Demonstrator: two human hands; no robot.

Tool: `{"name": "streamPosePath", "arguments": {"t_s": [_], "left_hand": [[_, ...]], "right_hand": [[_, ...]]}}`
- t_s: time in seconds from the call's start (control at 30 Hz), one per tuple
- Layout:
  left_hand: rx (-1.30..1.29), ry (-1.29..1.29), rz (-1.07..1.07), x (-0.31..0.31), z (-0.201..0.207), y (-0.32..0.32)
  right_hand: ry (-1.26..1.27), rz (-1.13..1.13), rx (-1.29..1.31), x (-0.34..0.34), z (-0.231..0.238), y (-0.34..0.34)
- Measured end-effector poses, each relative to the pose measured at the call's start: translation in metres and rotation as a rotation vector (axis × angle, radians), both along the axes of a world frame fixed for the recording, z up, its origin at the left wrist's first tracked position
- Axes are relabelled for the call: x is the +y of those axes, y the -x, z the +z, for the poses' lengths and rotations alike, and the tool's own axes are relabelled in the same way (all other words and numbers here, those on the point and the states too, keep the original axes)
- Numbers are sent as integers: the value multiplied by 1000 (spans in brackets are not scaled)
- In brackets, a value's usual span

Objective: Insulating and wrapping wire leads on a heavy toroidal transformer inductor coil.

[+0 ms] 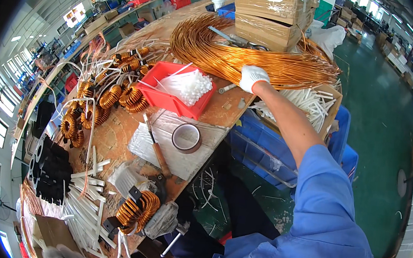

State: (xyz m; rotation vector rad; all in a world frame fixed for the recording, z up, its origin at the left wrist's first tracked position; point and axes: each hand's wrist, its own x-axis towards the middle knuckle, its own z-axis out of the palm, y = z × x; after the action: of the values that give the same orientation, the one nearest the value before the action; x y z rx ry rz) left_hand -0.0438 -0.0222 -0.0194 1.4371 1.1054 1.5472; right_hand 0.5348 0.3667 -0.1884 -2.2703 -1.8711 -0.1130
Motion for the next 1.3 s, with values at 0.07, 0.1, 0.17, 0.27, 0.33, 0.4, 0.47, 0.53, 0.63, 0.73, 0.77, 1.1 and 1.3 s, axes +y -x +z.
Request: {"name": "streamPosePath", "arguments": {"t_s": [0.07,0.1,0.17,0.27,0.33,0.4,0.47,0.53,0.63,0.73,0.77,1.1,1.3], "left_hand": [[-162,141,-146,-16,-7,-18],[-244,227,-157,-20,-14,-26],[-166,294,-4,-54,-50,-8],[-226,381,-215,-49,-74,-43],[-145,526,-303,-42,-77,-72],[-120,619,-379,-23,-70,-113],[-17,690,-476,-7,-64,-134],[73,672,-567,12,-56,-156],[131,537,-632,33,-72,-195],[165,504,-695,47,-103,-233],[178,533,-723,52,-110,-248],[803,342,-670,88,-232,-378],[1362,271,-1430,68,-217,-352]], "right_hand": [[-56,41,-56,-6,-1,-6],[-223,56,-56,-6,2,-13],[-578,125,-20,3,24,-7],[-313,158,58,-19,75,26],[-129,229,64,-39,79,32],[-265,239,147,-61,82,44],[-263,248,268,-91,89,60],[-111,261,285,-128,78,64],[16,153,173,-208,37,60],[-222,128,210,-298,14,56],[-283,108,235,-325,9,57],[-606,-240,1352,-438,48,58],[-832,-268,1518,-401,59,20]]}}
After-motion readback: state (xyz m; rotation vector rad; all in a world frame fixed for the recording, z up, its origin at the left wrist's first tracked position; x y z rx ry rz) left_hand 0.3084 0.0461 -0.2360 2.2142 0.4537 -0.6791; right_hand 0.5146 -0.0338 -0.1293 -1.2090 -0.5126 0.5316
